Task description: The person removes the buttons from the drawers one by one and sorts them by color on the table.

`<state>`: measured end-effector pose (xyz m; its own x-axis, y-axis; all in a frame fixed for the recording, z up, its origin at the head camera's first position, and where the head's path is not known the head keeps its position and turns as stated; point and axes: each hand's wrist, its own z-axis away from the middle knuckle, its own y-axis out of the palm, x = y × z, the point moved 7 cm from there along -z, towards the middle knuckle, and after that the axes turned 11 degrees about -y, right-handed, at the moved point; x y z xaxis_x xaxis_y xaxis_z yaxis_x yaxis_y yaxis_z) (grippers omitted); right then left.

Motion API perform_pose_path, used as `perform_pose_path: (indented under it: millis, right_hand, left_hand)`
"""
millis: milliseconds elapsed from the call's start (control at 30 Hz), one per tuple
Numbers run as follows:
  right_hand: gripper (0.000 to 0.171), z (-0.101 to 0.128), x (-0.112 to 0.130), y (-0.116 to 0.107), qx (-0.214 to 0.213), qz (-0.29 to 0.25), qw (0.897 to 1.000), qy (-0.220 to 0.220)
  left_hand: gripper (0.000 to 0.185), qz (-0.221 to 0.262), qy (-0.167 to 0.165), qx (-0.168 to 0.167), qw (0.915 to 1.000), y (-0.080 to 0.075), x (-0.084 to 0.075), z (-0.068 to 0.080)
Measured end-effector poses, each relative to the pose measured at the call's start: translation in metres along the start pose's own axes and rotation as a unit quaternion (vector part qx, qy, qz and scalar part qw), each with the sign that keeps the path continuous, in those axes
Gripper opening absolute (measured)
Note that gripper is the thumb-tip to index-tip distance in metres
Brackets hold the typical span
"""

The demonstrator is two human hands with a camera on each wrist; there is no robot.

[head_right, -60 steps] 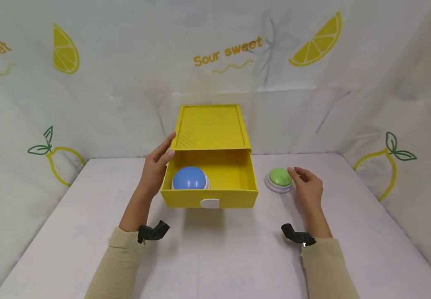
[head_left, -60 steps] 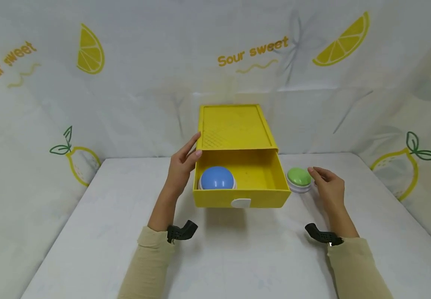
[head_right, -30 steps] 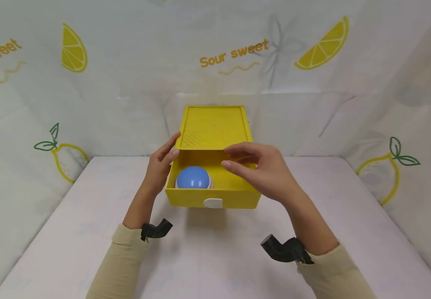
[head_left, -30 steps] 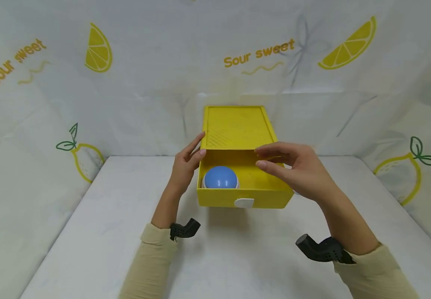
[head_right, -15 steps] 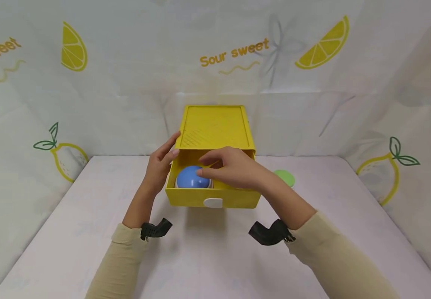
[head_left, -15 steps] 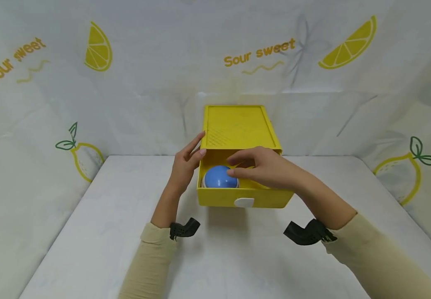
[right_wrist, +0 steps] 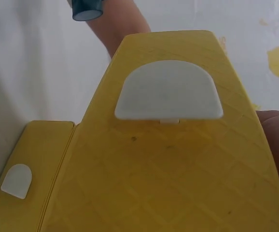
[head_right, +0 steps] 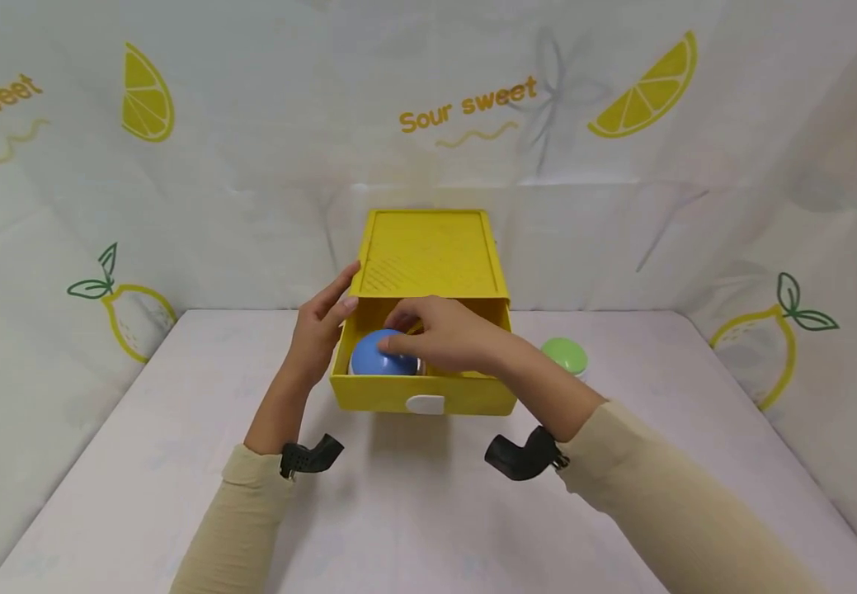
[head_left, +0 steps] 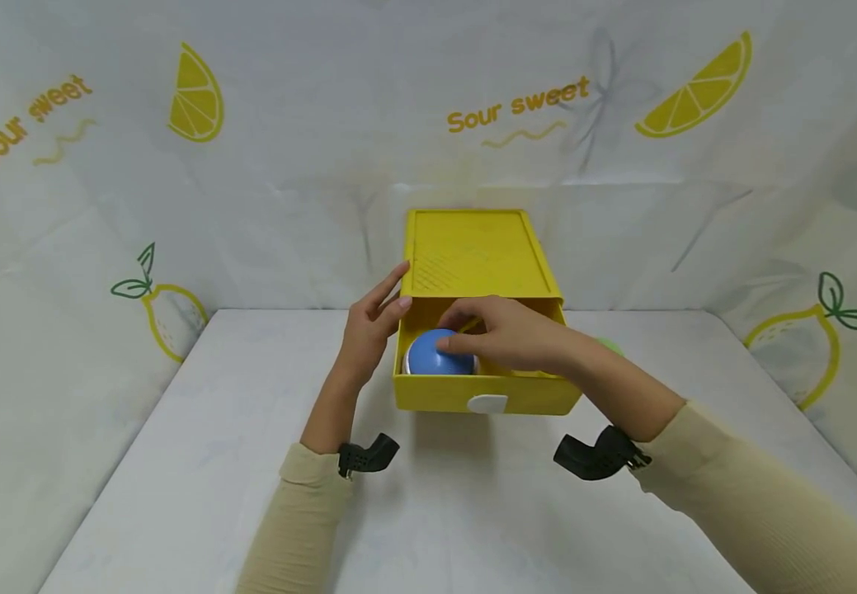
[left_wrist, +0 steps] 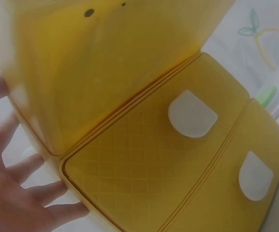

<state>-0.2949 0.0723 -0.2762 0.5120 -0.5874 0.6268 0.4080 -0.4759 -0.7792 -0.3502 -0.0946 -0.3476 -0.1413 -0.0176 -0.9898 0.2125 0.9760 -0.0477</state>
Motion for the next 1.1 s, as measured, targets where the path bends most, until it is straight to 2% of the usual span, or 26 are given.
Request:
perform_pose_path:
  millis: [133,467,700,967,1100]
  right_hand:
    - [0.039,0.001,-0.001,-0.001,-0.012,-0.027,1.000,0.002]
    - [0.046,0.006,0.002,-0.002,-0.029,-0.022,0.999,-0.003]
    - [0.064,0.007,0.007,-0.002,-0.040,-0.023,0.999,-0.004]
    - [0.053,0.007,0.009,-0.002,-0.044,-0.026,0.999,0.003]
    - [0.052,0.008,0.008,-0.002,-0.049,-0.049,0.998,0.012]
  left_hand:
    - [0.051,-0.007,-0.004,-0.006,0.9999,0.000,-0.001,0.001]
    - [0.051,-0.007,-0.001,-0.003,1.0000,0.001,-0.001,0.000]
    - [0.051,-0.006,-0.003,-0.005,1.0000,0.001,0.000,0.001]
    - [0.051,0.002,0.007,0.000,1.0000,0.001,0.000,0.000]
    - [0.051,0.000,0.007,-0.002,1.0000,0.000,0.001,-0.001]
